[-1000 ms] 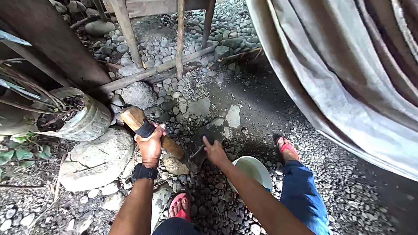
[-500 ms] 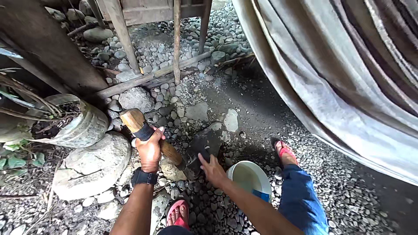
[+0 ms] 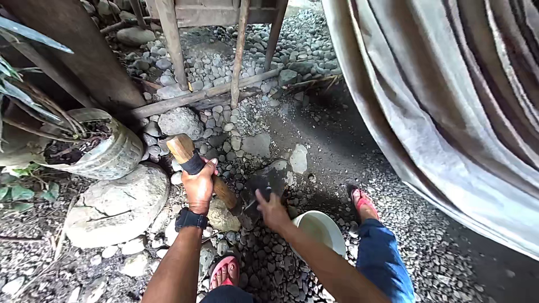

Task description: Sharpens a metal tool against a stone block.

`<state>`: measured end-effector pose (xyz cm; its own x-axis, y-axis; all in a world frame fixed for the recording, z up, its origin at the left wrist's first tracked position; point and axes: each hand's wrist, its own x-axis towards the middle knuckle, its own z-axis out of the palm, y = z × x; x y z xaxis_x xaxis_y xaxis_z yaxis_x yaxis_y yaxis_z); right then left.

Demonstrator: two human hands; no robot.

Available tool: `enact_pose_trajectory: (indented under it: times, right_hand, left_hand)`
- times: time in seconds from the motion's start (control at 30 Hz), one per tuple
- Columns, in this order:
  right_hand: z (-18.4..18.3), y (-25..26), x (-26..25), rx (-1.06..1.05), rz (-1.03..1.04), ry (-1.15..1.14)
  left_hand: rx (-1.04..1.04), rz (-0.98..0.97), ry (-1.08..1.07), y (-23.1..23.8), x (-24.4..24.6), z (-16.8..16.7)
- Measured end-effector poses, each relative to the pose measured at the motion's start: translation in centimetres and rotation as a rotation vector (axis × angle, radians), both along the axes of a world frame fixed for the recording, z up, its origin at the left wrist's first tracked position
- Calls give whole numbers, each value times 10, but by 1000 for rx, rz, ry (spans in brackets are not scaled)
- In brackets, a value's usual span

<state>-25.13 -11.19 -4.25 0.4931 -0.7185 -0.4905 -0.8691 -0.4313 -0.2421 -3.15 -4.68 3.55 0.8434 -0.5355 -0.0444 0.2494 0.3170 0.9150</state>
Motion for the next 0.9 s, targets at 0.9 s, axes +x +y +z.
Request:
enact_pose_trajectory:
  times: [0.9]
  right_hand:
    - [-7,10,-1,43,94,23]
  left_hand:
    - [27,-17,3,13,8,-16]
